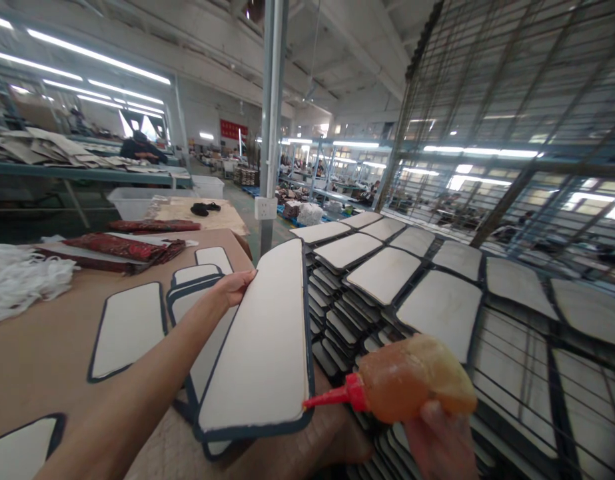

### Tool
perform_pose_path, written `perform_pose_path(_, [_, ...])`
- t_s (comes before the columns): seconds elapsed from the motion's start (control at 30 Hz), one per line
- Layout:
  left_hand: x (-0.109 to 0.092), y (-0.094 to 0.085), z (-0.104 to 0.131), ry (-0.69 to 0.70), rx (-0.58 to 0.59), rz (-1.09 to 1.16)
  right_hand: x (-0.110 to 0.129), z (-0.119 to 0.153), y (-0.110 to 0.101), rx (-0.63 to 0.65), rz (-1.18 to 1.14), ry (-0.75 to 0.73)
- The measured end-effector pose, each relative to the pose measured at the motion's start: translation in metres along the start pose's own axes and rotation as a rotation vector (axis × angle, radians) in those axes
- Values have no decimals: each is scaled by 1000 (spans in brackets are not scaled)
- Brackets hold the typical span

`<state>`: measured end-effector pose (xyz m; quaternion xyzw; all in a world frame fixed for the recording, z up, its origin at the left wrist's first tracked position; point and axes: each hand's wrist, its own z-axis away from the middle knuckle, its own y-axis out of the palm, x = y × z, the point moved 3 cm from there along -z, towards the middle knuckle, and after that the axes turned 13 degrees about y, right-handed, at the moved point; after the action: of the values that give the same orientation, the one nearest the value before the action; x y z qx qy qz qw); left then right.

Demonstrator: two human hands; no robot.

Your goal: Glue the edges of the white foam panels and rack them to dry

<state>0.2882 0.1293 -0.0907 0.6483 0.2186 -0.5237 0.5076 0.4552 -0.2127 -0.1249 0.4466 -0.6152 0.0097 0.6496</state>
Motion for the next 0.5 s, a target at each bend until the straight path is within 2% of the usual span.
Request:
perform_pose_path(0.07, [-1, 0, 1, -28, -43, -5, 1, -2, -1, -14, -38, -16])
perform_pose_path(0.27, [-2, -3, -2, -29, -148, 25, 1, 2, -2, -203, -113, -9])
perform_pose_path(0.5, [6, -8, -6, -1, -251, 82, -1, 1, -2, -300, -157, -39])
